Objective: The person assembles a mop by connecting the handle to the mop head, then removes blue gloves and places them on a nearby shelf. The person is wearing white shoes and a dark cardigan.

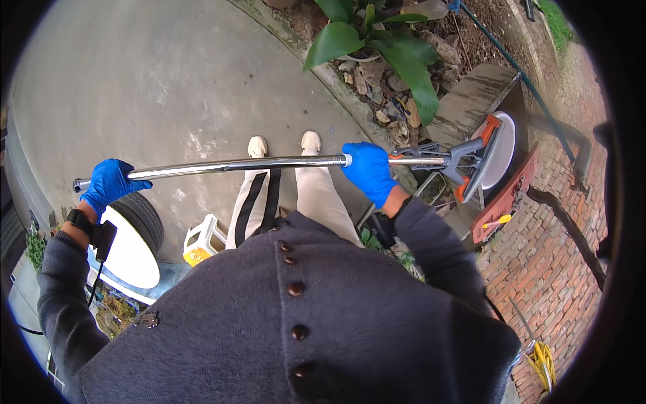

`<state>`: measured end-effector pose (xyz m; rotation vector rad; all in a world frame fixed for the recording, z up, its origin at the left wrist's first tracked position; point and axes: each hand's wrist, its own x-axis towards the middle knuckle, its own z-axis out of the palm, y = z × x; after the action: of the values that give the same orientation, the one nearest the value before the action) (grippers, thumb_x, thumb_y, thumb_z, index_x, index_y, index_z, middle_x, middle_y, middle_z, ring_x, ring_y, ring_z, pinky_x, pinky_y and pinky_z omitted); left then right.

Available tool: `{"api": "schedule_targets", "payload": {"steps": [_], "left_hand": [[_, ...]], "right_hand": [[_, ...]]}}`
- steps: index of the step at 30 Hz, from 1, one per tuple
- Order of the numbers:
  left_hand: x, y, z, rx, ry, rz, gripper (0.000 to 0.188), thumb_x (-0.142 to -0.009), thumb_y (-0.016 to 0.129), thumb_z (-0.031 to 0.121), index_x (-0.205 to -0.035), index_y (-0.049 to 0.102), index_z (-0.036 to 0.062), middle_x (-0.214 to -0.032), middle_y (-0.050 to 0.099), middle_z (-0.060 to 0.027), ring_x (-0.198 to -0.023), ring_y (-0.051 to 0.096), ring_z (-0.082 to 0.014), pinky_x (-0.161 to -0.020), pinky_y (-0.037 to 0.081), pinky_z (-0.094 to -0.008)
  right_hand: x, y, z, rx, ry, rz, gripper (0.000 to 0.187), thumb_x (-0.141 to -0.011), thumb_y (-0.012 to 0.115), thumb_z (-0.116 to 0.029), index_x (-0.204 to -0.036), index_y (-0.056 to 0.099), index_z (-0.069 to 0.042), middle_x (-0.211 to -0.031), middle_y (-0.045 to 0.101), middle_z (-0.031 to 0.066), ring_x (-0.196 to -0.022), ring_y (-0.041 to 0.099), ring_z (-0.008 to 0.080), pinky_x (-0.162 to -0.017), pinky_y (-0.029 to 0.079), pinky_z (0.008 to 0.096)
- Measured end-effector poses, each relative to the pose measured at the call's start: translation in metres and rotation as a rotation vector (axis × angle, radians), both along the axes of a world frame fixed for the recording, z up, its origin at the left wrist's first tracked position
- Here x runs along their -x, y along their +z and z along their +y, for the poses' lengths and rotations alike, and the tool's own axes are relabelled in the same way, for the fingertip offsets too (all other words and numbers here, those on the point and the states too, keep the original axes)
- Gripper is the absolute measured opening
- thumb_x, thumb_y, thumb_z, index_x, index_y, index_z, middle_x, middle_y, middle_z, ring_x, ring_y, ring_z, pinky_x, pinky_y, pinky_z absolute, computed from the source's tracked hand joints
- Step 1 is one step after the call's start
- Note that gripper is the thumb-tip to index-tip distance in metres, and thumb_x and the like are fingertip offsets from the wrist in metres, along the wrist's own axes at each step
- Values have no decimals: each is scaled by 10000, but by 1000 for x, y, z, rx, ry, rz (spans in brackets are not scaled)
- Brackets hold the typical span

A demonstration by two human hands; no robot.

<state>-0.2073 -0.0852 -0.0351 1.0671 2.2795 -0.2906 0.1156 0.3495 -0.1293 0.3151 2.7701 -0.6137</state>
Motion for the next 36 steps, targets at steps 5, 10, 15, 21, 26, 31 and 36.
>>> {"api": "schedule_targets", "payload": {"steps": [5,10,15,21,26,31,36], "left_hand": [[4,4,2,57,-44,71,523,-674,765,604,-666,706,84,-556,594,-127,-524,602,-314,-521,471,-359],[-1,1,3,89,-17,-47,480,-676,779,566,-681,711,91,-575,603,-130,-550,615,-323,-522,472,-369],[-12,-5,2,75,62,-141,497,-675,768,597,-723,741,103,-592,627,-112,-542,620,-304,-534,485,-352],[-7,8,3,166,64,-117,543,-676,751,641,-695,740,98,-592,637,-112,-531,623,-286,-526,482,-348],[3,9,15,155,10,-23,597,-696,713,679,-677,721,82,-570,627,-102,-517,615,-274,-526,484,-348],[18,11,34,125,-29,24,607,-701,694,691,-695,718,85,-592,629,-117,-559,628,-294,-545,491,-352],[29,18,44,121,-84,-38,608,-717,680,686,-728,727,80,-630,640,-140,-584,633,-309,-560,497,-355]], "right_hand": [[48,-6,63,997,4,-1262,295,-841,701,-345,-796,683,-54,-709,673,120,-579,649,198,-561,533,331],[47,-16,56,964,287,-1184,372,-825,713,-379,-693,669,-34,-585,621,71,-447,568,147,-436,483,305],[16,-3,40,485,229,-674,243,-788,656,-331,-717,690,-102,-629,648,92,-555,629,283,-543,497,404],[-1,-2,17,79,87,-137,143,-763,630,-243,-676,635,-131,-644,622,126,-618,627,341,-537,471,442],[-6,-7,-6,-81,-134,115,143,-772,626,-221,-660,598,-137,-630,605,111,-597,610,317,-540,452,433],[4,17,13,-85,-12,66,119,-784,657,-219,-729,587,-140,-676,609,84,-651,605,305,-586,454,423],[-37,58,37,174,-377,632,197,-826,695,-249,-967,653,-119,-885,684,73,-781,647,213,-655,510,356]]}}
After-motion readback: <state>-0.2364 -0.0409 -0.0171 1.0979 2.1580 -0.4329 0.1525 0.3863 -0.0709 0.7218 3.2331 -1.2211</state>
